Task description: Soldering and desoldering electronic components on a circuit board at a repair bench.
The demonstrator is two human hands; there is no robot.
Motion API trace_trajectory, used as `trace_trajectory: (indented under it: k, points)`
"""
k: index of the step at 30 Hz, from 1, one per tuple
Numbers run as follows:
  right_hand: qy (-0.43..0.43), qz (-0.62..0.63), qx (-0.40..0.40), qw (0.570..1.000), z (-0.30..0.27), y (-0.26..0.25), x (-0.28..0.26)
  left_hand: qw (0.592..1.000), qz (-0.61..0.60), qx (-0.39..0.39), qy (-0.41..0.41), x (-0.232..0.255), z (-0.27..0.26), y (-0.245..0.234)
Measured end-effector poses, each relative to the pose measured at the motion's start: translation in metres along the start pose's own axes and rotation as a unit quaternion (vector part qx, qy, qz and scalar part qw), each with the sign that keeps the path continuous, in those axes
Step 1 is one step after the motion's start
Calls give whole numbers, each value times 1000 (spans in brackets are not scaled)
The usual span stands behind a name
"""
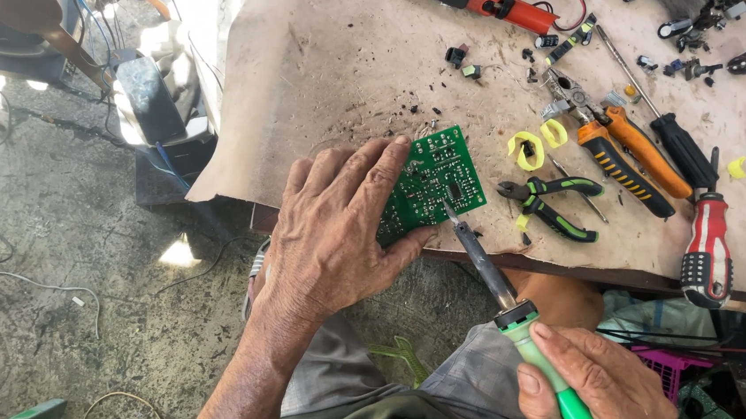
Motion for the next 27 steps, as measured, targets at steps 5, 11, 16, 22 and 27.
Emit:
trace_trajectory:
  k: [5,11,16,22,27]
  points:
    - [-10,-2,2,1000,1,-1,-2,1000,1,0,-2,0,-1,1]
    - [-26,-4,-20,999,2,-5,1,1000,7,-3,-10,0,-1,1]
    - [-26,-3,-9,1000,1,-3,2,1000,-1,6,-13,2,0,0]
    - [14,-1,-15,1000,0,-4,-3,1000,-4,-11,-10,0,0,0]
    - [36,-11,-25,999,-1,-6,-5,1000,-7,-6,-12,0,0,1]
Point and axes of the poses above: each hand's wrist, its own z-axis towards the middle knuckle, its own y-axis out of the palm, x = y × z, the point moved 2 cm from there along z, towards the middle knuckle, and after that the axes turned 6 degrees about -x, right-handed, at the moved point
